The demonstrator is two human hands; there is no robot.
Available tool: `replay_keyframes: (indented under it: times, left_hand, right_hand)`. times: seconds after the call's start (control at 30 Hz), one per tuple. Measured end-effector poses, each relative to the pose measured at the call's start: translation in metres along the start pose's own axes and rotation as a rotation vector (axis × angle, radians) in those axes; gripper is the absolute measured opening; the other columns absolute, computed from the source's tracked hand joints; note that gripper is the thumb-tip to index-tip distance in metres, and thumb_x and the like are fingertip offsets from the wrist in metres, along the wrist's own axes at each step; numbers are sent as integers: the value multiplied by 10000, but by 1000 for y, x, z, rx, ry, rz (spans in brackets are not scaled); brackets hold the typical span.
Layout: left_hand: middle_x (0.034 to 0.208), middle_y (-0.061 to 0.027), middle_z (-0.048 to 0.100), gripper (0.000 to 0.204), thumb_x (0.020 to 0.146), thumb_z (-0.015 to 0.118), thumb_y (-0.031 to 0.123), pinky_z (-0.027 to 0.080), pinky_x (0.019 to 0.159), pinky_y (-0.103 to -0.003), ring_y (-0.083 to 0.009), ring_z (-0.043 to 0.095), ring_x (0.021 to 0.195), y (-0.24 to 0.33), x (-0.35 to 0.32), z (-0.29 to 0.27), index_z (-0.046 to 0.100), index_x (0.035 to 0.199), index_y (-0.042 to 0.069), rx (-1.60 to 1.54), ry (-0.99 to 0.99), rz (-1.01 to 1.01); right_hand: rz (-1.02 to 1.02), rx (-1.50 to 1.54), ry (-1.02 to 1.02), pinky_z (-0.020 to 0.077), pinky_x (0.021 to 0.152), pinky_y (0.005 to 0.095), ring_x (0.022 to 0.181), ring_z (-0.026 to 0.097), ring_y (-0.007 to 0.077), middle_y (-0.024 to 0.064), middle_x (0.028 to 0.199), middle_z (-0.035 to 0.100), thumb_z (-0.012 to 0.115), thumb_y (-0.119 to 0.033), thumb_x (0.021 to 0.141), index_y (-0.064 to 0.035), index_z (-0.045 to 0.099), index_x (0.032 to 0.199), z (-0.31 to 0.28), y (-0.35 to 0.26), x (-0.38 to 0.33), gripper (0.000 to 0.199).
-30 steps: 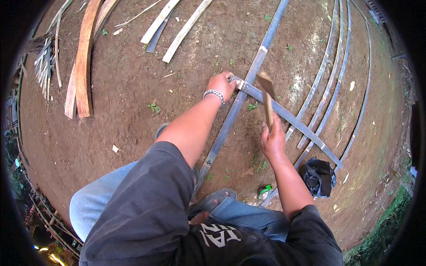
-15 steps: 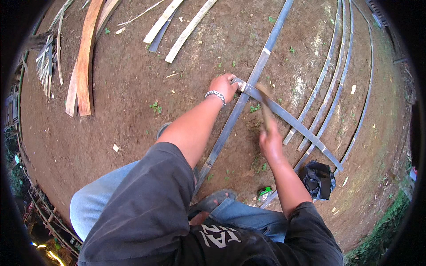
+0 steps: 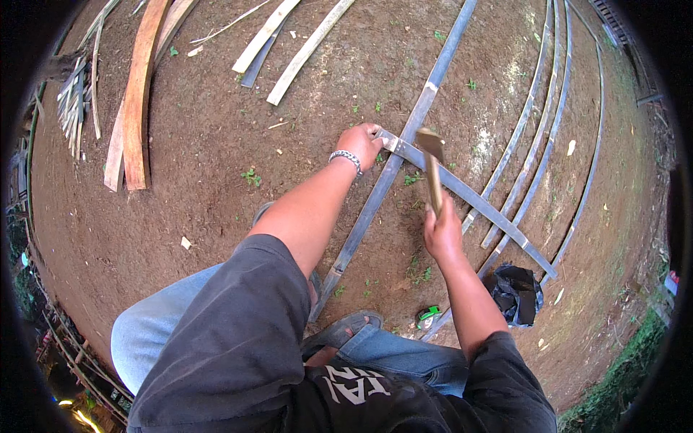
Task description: The person measures and marks metal bars laid out on the ground using a tape measure and a small wooden block. They then use a hammer to drive nails into the bars at the marked locations to assemble a rectangular frame structure.
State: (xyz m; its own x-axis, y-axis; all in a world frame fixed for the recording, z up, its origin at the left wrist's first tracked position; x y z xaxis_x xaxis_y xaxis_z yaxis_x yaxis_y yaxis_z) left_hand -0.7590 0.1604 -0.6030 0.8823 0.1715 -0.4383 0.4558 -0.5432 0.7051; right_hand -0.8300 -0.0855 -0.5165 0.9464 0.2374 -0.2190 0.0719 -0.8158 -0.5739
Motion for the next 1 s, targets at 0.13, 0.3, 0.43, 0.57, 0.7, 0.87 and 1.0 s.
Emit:
replay_keyframes:
  times: [0.13,0.3,0.43,0.57,0.7,0.87,1.0]
  left_hand:
    - [947,-131,726,327,865,684,271,525,795,-364,-252,693,845,6,-2,0,685,1142,96,-1,15,16]
    - [922,-117,730,314,872,671,261,527,770,-355,-229,692,796,-5,1,3,685,1148,112,-57,-6,47]
    - [912,-131,730,298,875,669,258,528,773,-367,-236,697,798,-3,2,7,689,1149,142,-25,-64,32]
    - [902,-138,728,275,878,669,254,528,763,-363,-240,696,788,0,2,1,700,1121,129,-91,-53,54]
    - [894,-113,734,291,878,672,243,524,745,-349,-215,688,763,-8,1,4,693,1137,111,-99,-67,44]
    - [835,-63,727,299,880,682,224,512,695,-304,-135,659,732,8,-2,7,687,1142,79,-93,-88,42]
    - [886,-59,723,372,842,735,212,524,709,-262,-98,660,760,-34,22,13,654,1169,55,-309,-209,-98]
  right_hand:
    - [-96,-49,107,517,772,535,917,622,487,305,1044,629,593,-177,913,-119,422,1336,2,8,-13,459]
    - [32,-93,-44,522,756,532,898,630,477,283,1009,646,596,-186,915,-117,444,1315,1,2,2,434]
    - [-125,144,301,510,760,549,891,623,489,293,992,642,591,-182,918,-105,441,1314,-15,-8,-12,430]
    - [157,-220,-271,512,799,528,920,630,481,298,1010,640,580,-185,927,-79,418,1342,15,9,10,458]
    - [-15,-40,105,509,777,543,867,636,489,293,955,652,587,-187,918,-69,438,1292,-7,-10,-4,419]
    - [196,-188,-189,511,774,536,852,634,489,301,939,651,603,-198,911,-57,456,1277,3,13,-5,419]
    - [192,-79,-183,504,762,544,862,627,496,308,924,646,595,-190,923,-50,451,1277,-17,17,-12,407]
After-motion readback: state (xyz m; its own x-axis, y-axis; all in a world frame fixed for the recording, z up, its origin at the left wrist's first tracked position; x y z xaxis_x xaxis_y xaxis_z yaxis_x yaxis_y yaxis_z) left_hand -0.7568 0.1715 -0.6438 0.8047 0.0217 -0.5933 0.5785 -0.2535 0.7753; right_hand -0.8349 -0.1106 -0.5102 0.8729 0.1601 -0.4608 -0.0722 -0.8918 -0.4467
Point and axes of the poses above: each hand's wrist, its own x-axis towards the middle knuckle, its own z-axis out of the palm, y = z × x, the point moved 6 cm from there along x, towards the middle knuckle
